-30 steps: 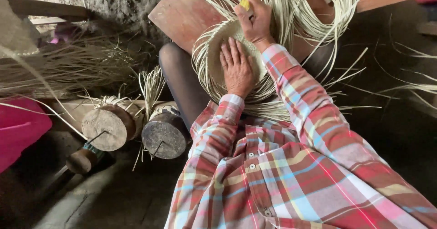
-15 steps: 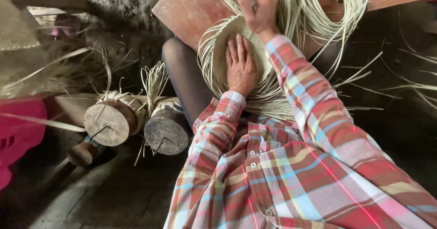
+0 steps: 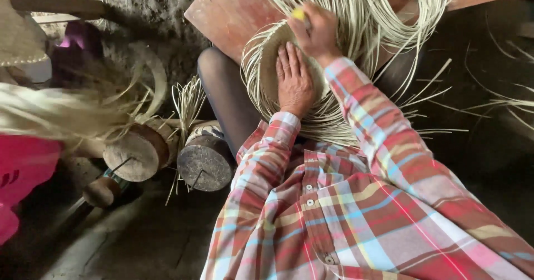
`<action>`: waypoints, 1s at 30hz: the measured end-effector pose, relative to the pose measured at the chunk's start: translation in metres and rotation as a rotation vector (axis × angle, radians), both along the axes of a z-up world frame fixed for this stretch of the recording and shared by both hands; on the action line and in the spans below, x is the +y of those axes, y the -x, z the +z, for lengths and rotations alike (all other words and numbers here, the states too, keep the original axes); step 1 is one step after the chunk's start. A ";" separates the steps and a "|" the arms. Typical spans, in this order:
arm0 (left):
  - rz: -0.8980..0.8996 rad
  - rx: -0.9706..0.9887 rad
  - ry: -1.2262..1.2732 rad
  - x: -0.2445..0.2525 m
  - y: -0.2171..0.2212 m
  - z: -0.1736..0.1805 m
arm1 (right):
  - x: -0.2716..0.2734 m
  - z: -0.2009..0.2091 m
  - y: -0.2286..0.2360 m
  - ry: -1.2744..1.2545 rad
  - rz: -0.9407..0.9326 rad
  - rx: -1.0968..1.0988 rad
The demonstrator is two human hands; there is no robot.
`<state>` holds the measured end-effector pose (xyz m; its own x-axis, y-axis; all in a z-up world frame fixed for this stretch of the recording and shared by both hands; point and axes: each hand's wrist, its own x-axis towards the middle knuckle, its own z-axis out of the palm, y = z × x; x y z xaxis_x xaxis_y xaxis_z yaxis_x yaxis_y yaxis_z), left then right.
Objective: Smoothing the surface of a woven straw hat using a small block tool to finish the material.
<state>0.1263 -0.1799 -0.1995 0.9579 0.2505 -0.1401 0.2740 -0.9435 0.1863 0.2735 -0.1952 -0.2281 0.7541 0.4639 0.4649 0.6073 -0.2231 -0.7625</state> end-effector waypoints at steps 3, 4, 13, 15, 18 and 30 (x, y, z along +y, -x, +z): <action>0.065 -0.235 0.036 0.000 -0.006 0.004 | 0.014 0.047 -0.015 0.070 0.017 0.023; 0.063 -0.250 0.038 -0.002 -0.006 0.002 | 0.005 0.042 -0.011 0.071 0.014 0.008; 0.067 -0.297 -0.058 -0.003 -0.002 -0.004 | -0.075 -0.012 0.036 0.061 0.055 -0.015; 0.031 -0.073 0.036 -0.001 0.000 0.001 | -0.038 0.019 0.018 -0.079 -0.003 0.098; 0.051 -0.151 0.008 -0.002 -0.003 -0.001 | 0.001 -0.011 -0.027 -0.147 0.005 0.163; 0.008 -0.092 -0.031 -0.001 -0.004 0.006 | -0.061 0.015 0.019 0.043 0.022 0.051</action>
<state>0.1303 -0.1804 -0.1937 0.9643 0.2612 -0.0434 0.2647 -0.9471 0.1815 0.2544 -0.2563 -0.2134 0.7656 0.4993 0.4056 0.5731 -0.2430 -0.7826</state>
